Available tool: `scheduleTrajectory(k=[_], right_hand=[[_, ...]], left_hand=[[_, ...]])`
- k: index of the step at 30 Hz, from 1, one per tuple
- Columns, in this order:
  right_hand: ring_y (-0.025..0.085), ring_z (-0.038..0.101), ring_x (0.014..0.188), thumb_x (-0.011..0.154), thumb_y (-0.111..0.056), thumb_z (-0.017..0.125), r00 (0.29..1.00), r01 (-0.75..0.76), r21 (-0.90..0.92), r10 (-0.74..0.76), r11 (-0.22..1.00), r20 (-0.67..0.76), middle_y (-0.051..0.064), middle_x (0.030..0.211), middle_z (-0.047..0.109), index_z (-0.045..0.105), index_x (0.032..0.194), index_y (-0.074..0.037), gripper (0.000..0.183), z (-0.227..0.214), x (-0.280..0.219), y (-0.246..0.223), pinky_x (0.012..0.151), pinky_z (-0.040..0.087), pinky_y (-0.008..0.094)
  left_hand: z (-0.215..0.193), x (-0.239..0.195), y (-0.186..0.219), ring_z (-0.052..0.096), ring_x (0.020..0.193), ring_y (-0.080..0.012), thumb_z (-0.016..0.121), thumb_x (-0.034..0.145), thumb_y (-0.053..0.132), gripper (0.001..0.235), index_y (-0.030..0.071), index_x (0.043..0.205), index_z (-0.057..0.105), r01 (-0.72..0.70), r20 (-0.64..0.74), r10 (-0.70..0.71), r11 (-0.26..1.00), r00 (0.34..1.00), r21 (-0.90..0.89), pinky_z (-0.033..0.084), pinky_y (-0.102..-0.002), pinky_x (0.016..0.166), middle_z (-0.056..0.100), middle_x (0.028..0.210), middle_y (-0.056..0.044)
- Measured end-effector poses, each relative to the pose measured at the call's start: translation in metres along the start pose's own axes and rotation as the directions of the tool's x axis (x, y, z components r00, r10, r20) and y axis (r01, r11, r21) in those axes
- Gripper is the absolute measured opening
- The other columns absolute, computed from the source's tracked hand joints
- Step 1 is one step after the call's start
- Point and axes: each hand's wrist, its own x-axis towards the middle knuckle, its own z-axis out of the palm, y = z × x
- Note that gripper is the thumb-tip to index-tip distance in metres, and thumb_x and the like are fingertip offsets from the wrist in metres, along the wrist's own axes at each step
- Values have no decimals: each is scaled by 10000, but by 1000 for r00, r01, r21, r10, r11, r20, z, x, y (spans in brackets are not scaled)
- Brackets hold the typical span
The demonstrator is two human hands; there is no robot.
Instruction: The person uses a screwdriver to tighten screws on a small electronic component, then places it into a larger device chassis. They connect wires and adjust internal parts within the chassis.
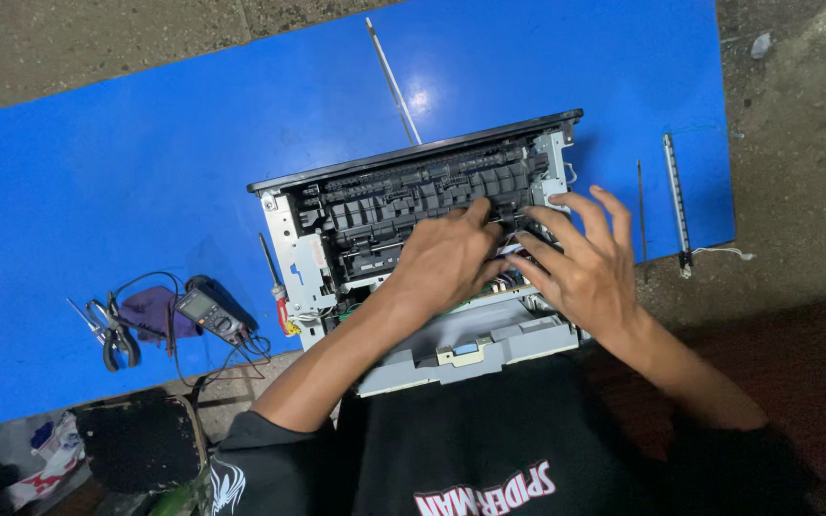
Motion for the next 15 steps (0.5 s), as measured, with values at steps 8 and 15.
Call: scheduleTrajectory(k=[8,15], right_hand=[[303,564,1248,883,-205,811,999,-5,37,7,999,-43,84,1238,722,816,1054,-71,218,-1,0,-1,1129,371,509],[326,556,1262,873,-212,810,997,-60,176,67,982,-37,56,1216,724,800,1071,-81,237,-5,2,-2,1058,393,459]], left_hand=[[2,-4,-9,703,851,-378,730,831,110,122,-12,823,720,-82,-93,79,996,992,-24,561,-469,677,685,1040,-207],[-9,13,-15,705,851,-388,811,763,181,180,48,870,755,31,171,-18,997,985,-72,548,-494,743,729,892,-190]])
